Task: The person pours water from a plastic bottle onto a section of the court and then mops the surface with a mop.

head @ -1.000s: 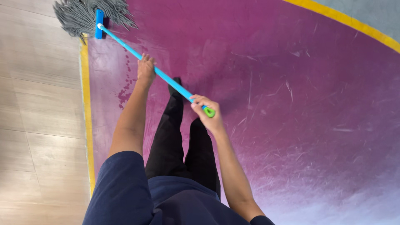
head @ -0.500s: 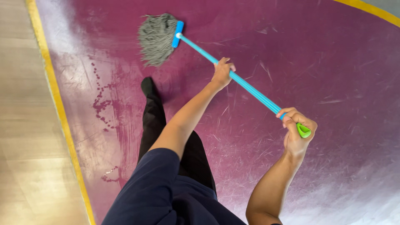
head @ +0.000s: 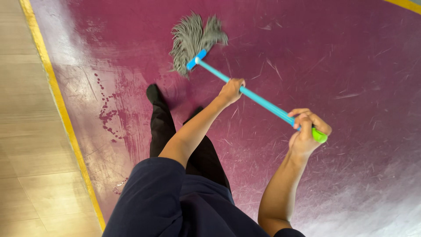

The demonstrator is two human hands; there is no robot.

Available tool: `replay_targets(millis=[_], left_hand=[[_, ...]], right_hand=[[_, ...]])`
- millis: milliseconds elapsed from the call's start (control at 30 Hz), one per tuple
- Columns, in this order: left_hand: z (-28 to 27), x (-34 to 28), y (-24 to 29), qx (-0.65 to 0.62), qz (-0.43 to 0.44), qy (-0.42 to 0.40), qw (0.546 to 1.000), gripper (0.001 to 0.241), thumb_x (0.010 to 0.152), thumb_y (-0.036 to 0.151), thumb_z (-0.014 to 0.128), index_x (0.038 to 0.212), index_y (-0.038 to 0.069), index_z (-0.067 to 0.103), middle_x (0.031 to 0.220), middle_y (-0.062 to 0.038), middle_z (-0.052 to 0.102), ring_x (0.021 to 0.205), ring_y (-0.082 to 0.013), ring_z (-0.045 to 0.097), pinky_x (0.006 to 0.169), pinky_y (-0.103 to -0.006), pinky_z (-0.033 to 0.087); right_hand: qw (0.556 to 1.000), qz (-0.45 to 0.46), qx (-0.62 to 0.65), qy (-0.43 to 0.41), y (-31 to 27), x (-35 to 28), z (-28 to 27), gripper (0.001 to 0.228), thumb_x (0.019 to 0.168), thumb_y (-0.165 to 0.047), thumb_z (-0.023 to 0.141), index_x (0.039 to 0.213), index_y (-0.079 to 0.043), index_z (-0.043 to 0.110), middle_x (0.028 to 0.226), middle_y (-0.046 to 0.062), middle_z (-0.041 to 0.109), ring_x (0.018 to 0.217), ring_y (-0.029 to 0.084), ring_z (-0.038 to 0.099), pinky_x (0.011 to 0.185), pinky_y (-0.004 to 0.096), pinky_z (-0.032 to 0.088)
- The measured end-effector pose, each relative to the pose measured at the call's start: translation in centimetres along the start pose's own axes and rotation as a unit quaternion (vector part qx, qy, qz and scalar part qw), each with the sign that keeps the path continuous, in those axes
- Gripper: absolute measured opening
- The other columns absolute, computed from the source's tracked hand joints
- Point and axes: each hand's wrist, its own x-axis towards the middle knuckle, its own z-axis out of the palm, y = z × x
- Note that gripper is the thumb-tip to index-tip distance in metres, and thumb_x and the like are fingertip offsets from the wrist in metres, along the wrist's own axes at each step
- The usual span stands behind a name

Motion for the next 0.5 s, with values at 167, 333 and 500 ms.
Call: replay_targets(millis=[167,333,500], left_hand=[[-4.0,-4.4,0.1,0.023,-0.053,-0.137,0.989,0.025,0.09,0.005,0.063,0.109,0.017,0.073,0.101,-0.012,0.074,0.098,-0.0356,0.071,0.086,-0.0488,0.057],[-9.9,-2.4,2.1,0.055,0.007,-0.272,0.961,0.028,0.089,0.005,0.06,0.096,0.021,0.082,0.1,-0.005,0.079,0.099,-0.0254,0.075,0.089,-0.041,0.058],[-14.0,2.3,0.5,0.095,0.084,-0.143,0.981,0.031,0.088,0.009,0.065,0.117,0.016,0.073,0.109,-0.012,0.075,0.105,-0.03,0.071,0.093,-0.041,0.055]], right_hand=[[0.995,0.051,0.076,-0.031,-4.0,-0.1,5.0,0.038,0.09,0.016,0.043,0.06,-0.005,0.033,0.056,0.002,0.038,0.048,0.011,0.037,0.047,0.029,0.025],[0.997,0.03,0.072,0.015,-10.4,1.3,10.1,0.048,0.099,0.013,0.048,0.061,-0.009,0.028,0.055,0.0,0.033,0.049,0.008,0.032,0.048,0.029,0.022],[0.995,-0.059,0.009,0.077,-12.3,0.3,15.5,0.038,0.108,-0.002,0.056,0.074,-0.008,0.04,0.065,0.004,0.05,0.061,0.011,0.048,0.06,0.03,0.038]])
